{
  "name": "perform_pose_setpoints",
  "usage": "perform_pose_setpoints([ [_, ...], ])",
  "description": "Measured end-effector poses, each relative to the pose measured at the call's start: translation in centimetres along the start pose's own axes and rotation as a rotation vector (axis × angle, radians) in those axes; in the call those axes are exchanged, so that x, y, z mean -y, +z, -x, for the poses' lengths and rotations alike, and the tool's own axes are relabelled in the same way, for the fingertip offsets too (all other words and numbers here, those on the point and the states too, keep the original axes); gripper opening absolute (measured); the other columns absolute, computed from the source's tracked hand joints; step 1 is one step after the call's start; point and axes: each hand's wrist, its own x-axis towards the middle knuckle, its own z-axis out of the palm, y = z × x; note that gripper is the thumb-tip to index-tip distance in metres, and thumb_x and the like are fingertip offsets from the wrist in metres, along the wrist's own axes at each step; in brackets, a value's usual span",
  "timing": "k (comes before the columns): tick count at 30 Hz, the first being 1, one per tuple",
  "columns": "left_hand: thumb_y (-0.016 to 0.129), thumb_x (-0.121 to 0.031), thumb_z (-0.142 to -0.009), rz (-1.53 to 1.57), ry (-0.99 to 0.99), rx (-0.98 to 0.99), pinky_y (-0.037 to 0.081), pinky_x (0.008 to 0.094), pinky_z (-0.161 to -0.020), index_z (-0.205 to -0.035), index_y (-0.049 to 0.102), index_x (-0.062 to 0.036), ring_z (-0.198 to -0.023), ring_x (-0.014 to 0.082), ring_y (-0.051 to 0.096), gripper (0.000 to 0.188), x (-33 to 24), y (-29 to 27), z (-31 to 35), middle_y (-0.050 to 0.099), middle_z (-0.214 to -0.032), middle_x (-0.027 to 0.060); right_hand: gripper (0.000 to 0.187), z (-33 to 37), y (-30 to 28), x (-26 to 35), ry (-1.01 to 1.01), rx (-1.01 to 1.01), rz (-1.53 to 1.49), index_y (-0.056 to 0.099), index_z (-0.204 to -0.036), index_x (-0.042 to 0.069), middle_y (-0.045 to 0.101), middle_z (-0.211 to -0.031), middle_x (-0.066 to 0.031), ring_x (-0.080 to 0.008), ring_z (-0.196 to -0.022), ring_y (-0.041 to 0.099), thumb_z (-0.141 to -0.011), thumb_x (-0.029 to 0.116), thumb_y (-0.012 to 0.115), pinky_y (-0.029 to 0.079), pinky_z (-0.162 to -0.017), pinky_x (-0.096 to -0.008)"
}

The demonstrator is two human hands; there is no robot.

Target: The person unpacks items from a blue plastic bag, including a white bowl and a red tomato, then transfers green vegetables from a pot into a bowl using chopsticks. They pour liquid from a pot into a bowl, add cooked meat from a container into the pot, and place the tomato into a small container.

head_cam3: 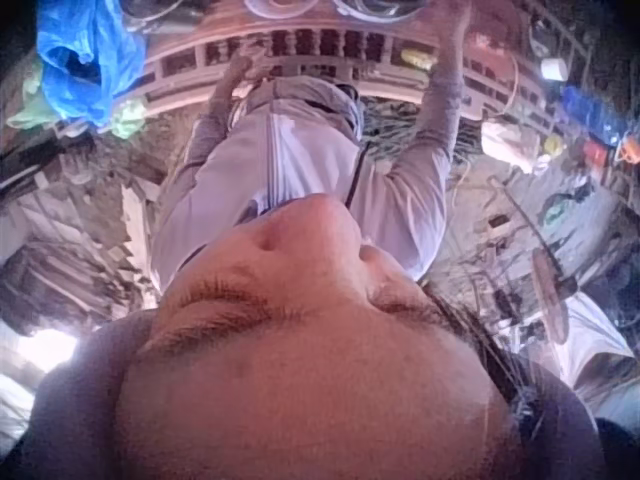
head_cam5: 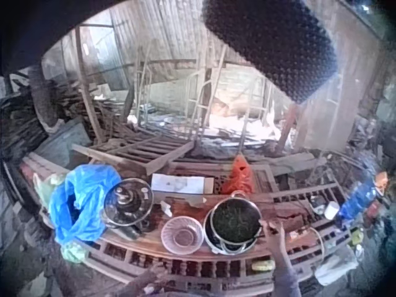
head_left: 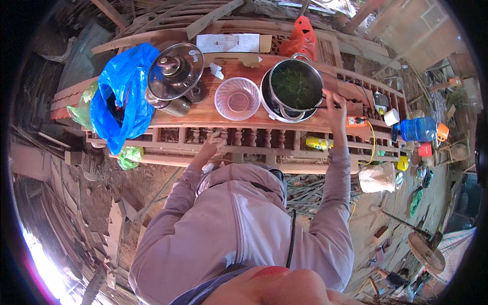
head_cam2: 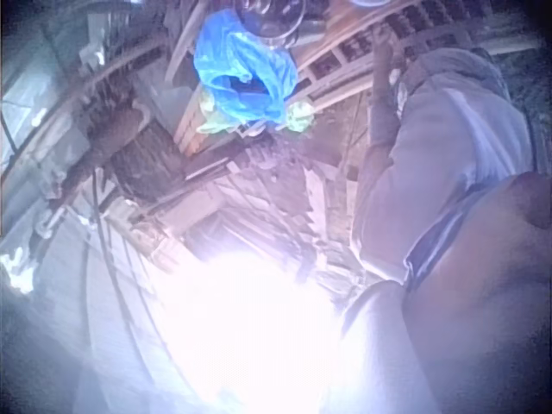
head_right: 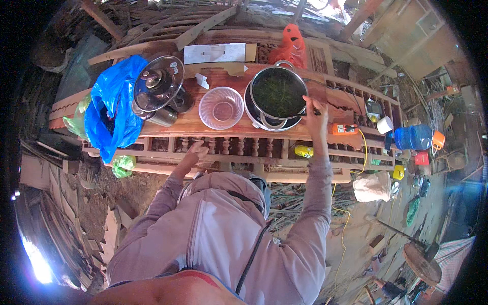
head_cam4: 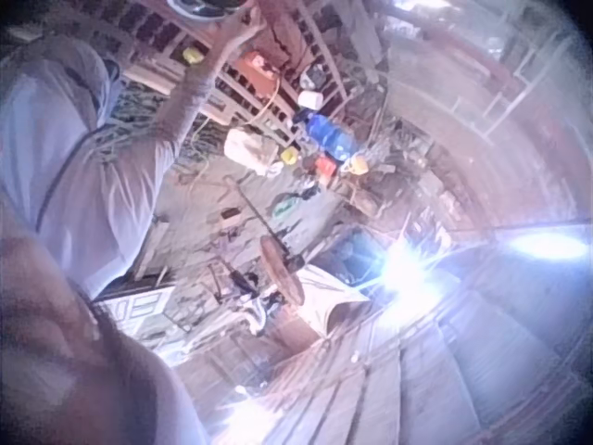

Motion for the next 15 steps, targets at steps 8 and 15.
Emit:
perform_pose_setpoints([
  [8, 0.031, -0.046, -0.097, 0.634, -0.097, -0.058, 0.051, 0.0346, -0.076, -0.127, 0.041, -0.0065, -0.090, 0.0220, 0.060, 0.051, 3.1, -0.7, -11.5, 0.059, -0.104, 0.0100, 0.028, -2.9, 7.0, 0.2, 0.198, -0.125, -0.366, 0.063, -0.114, 0.010, 0.061, -0.113, -0.0028, -0.0085, -0.084, 0.059, -0.096, 0.026, 0.049, 0.056, -0.051, -0.0235],
  [15, 0.040, -0.019, -0.093, 0.830, -0.105, 0.093, 0.050, 0.0446, -0.086, -0.122, 0.043, -0.0112, -0.099, 0.0287, 0.055, 0.030, 4.3, -1.7, -15.6, 0.050, -0.098, 0.0096, 0.030, -4.6, 9.2, 0.3, 0.189, -0.077, -0.329, 0.063, -0.115, 0.012, 0.061, -0.114, -0.0012, -0.0066, -0.080, 0.058, -0.095, 0.029, 0.049, 0.057, -0.050, -0.0253],
])
